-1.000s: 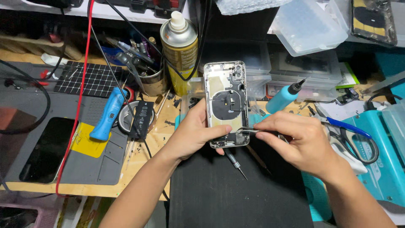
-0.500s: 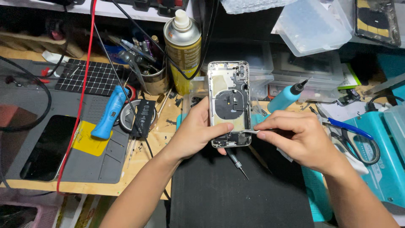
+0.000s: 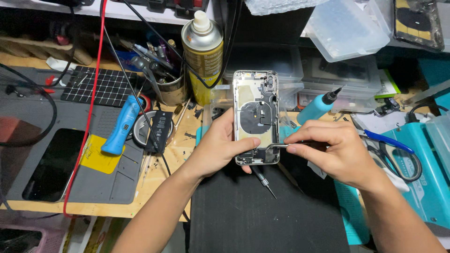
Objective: The person repairs a disassembled smartphone at a workbench, holding the frame in one hand while using a screwdriver, tweezers and a pry tool to remove screws, detach small internal components and transfer parts between the phone and the bench. They reposition the phone repeatedly to work on different edges and internal sections.
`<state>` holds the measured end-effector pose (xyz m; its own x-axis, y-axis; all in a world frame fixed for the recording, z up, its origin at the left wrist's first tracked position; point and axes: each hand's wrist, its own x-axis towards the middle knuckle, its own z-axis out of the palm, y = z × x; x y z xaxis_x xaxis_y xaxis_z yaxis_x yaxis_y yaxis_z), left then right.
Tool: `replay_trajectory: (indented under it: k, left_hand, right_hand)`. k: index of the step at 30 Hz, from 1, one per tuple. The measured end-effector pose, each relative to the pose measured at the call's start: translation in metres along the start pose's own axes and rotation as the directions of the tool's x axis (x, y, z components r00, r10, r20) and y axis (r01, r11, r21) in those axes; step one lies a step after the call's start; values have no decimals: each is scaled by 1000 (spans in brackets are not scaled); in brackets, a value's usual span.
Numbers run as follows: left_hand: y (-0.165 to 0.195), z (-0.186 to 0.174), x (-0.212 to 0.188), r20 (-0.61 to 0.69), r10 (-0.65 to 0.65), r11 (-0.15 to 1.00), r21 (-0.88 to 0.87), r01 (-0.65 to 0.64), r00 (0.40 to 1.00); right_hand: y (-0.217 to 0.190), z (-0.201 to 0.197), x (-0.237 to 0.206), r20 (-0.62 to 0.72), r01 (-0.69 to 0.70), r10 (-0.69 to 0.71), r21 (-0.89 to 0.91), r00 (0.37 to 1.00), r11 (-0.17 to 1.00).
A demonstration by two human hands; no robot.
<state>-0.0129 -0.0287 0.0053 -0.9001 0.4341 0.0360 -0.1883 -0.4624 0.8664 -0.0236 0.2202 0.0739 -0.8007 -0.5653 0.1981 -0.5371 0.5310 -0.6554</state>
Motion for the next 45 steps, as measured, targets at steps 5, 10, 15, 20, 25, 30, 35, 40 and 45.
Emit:
replay_trajectory:
  k: [5,10,15,20,25,30,35,40,45]
  left_hand:
    - [1,1,0,-8,-1,1000,15,1,1000]
    - [2,1,0,-4,3,1000,15,-3,1000]
    - [2,1,-1,-12,18,1000,18,-17,1000]
    - [3,1,-2,-8,18,999,28,-18,1000]
    - [4,1,-2,-15,15,1000,26,-15,1000]
    - [3,1,-1,-13,9,1000,26,-9,1000]
    - [3,0,-1,-29,18,999,43,-17,999]
    - [2,0,-1,-36,49,999,16,-49,998]
    - [2,0,-1,-57,92,996,21,-91,994]
  right_hand:
    - [0,-1,0,3,21,-21,35,1000,999]
    - [0,-2,0,-7,30,-30,57,1000,998]
    - [-1,-2,0,-12,18,-18,14,1000,1000]
    - [-2,-3,-1,-34,50,-50,-7,998,999]
    - [-1,-3,-2,-51,119,-120,-18,991,993]
    - [1,-2,-4,-56,107,-106,21,993,994]
    - [1,-2,-6,-63,109,-108,23,992,994]
    - [-4,-3,-8,-70,184,-186,-31,980,982]
    - [-10,-1,-10,-47,234,-240,-111,970,966]
